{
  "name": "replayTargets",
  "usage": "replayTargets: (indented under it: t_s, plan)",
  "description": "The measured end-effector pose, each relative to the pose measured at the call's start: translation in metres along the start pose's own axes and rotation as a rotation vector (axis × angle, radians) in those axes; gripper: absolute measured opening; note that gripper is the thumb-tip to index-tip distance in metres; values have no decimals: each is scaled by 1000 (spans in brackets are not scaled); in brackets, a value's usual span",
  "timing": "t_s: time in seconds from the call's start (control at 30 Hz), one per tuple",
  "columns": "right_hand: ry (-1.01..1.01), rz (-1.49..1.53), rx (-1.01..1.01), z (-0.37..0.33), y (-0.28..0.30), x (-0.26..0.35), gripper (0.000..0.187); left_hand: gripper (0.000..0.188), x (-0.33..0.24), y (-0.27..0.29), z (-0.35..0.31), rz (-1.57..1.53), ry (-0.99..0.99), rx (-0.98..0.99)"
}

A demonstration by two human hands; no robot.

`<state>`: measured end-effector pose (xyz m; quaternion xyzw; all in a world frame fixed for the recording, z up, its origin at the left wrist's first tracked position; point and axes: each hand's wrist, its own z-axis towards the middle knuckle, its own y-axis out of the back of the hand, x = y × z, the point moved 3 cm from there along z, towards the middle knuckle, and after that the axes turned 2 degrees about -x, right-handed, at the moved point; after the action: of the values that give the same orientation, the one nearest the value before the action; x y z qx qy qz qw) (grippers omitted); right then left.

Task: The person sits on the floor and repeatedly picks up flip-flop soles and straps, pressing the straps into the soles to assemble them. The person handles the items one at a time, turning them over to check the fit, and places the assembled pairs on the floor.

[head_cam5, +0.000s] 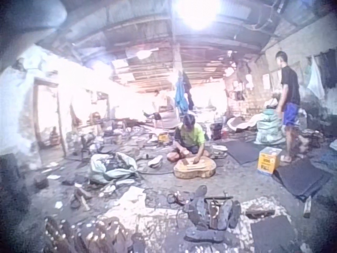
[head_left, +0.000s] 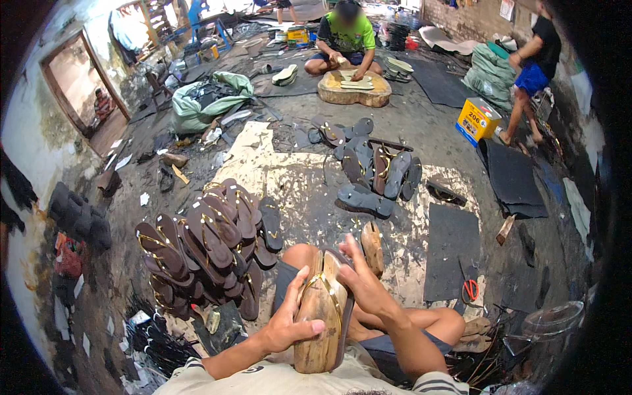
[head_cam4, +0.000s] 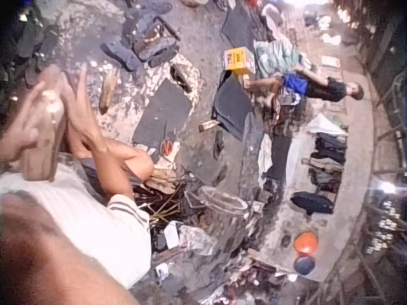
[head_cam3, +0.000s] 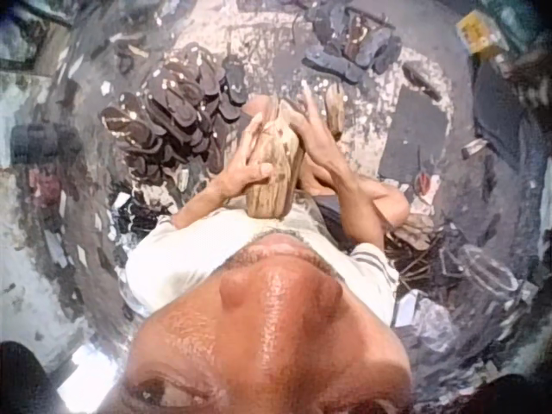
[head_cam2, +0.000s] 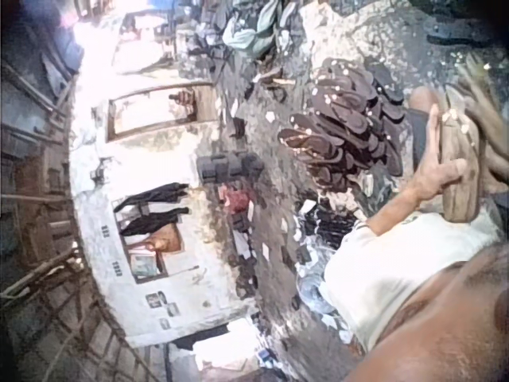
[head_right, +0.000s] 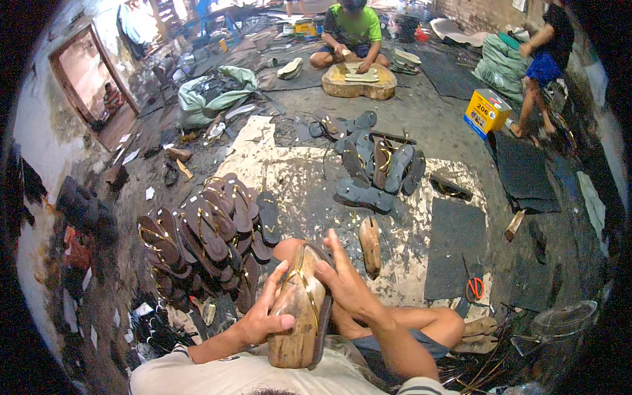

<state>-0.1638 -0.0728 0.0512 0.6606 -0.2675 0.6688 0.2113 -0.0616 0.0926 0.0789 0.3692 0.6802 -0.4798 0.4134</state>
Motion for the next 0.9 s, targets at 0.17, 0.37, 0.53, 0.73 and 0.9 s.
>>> replayTargets:
  t_s: [0.17, 0.37, 0.53, 0.73, 0.9]
  plan:
    - [-390, 718, 202, -63, -21, -36, 78, 121, -35, -14, 39, -314, -307, -125]
    - [-384, 1314, 323, -63, -33, 16, 99, 105, -26, -25, 91, -462, -280, 88]
    - [23, 468, -176, -45, 11, -8, 83, 78, 5, -6, 92, -339, -106, 149]
    - [-122, 630, -123, -39, 12, -16, 81, 70, 15, -12, 84, -82, -91, 34]
    - [58, 238, -225, -28, 9, -31, 70, 70, 22, -13, 86, 175, -201, -39]
